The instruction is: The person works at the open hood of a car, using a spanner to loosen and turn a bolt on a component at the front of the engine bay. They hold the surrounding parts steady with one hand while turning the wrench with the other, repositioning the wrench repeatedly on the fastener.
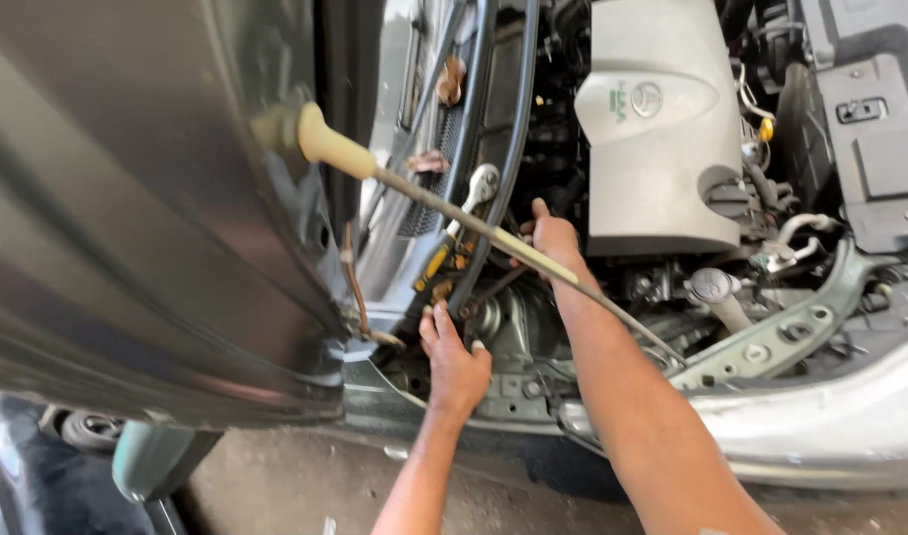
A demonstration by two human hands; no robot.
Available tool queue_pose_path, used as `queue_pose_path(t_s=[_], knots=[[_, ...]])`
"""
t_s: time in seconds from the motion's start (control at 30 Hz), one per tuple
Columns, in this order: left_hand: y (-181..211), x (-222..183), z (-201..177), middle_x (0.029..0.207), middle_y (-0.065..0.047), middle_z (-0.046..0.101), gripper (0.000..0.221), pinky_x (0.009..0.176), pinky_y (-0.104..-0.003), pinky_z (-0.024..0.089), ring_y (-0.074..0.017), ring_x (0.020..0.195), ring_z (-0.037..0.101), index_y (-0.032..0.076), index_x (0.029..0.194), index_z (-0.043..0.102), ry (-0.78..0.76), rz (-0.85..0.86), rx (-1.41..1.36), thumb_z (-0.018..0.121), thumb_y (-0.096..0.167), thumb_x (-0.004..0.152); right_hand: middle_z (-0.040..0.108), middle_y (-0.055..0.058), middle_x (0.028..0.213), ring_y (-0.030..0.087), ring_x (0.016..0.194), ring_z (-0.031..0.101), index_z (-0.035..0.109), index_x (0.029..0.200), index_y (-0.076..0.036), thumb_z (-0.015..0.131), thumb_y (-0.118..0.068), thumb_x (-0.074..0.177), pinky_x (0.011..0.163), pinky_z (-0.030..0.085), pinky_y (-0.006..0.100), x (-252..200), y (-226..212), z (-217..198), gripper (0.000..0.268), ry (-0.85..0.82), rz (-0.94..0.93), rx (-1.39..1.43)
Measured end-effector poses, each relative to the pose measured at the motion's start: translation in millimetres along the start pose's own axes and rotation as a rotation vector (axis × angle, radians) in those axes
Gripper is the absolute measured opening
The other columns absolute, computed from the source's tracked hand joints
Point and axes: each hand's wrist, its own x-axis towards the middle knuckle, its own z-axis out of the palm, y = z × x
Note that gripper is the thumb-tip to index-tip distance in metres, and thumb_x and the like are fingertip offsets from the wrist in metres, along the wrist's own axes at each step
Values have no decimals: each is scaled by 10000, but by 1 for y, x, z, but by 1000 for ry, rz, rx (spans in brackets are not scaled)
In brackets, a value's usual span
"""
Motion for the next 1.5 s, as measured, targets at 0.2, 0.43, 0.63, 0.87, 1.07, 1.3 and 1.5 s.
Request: queue_pose_path(t_s=[0.2, 0.43, 0.63, 0.87, 1.07, 1.3, 1.5], knots=[[-2, -3, 1, 1543, -356, 212, 893, 1184, -546, 278, -559, 1407, 275, -50, 1543, 205, 29, 38, -33, 677, 55, 793, 541, 74, 581, 212, 448, 531, 628, 902, 47, 564, -474, 1015, 414, 511, 419, 2, -1, -26, 537, -19, -150, 110], [-3, -8, 2, 1558, -355, 205, 889, 1182, -538, 289, -555, 1418, 275, -49, 1546, 211, 37, 44, -34, 676, 43, 794, 473, 42, 532, 168, 405, 468, 572, 886, 2, 557, -442, 1014, 413, 531, 402, -69, 2, -22, 462, -26, -323, 236], [1, -6, -1, 1562, -353, 213, 880, 1177, -534, 306, -554, 1415, 284, -51, 1547, 209, 45, 54, -40, 667, 44, 801, 428, 16, 527, 158, 402, 450, 535, 899, -25, 533, -441, 1046, 475, 537, 388, -83, 40, -31, 441, -14, -321, 349], [0, -8, -2, 1554, -348, 214, 872, 1179, -537, 293, -549, 1402, 287, -55, 1547, 202, 34, 79, -43, 646, 42, 802, 483, 44, 553, 168, 426, 483, 545, 921, -22, 571, -320, 1030, 597, 591, 417, -124, 84, -34, 318, 57, -362, 427], [-2, -7, -1, 1562, -339, 197, 866, 1177, -542, 299, -553, 1409, 271, -50, 1545, 200, 20, 72, -42, 637, 39, 804, 559, 14, 650, 124, 542, 558, 565, 978, -26, 592, -249, 1033, 775, 611, 375, -172, 95, -14, 231, 85, -419, 324], [8, -7, -12, 1592, -331, 120, 886, 1153, -538, 314, -544, 1424, 230, -31, 1564, 135, -80, -26, -44, 621, 37, 826, 492, 0, 600, 86, 498, 486, 592, 912, -24, 602, -330, 1034, 678, 599, 340, -162, 92, -8, 330, 89, -436, 255], [-5, -6, -4, 1591, -369, 90, 906, 1162, -532, 299, -559, 1439, 205, -59, 1563, 109, -67, 44, -83, 625, 34, 824, 491, -22, 596, 80, 478, 471, 585, 847, -11, 635, -371, 1028, 544, 579, 326, -146, 87, -9, 406, 115, -504, 140]])
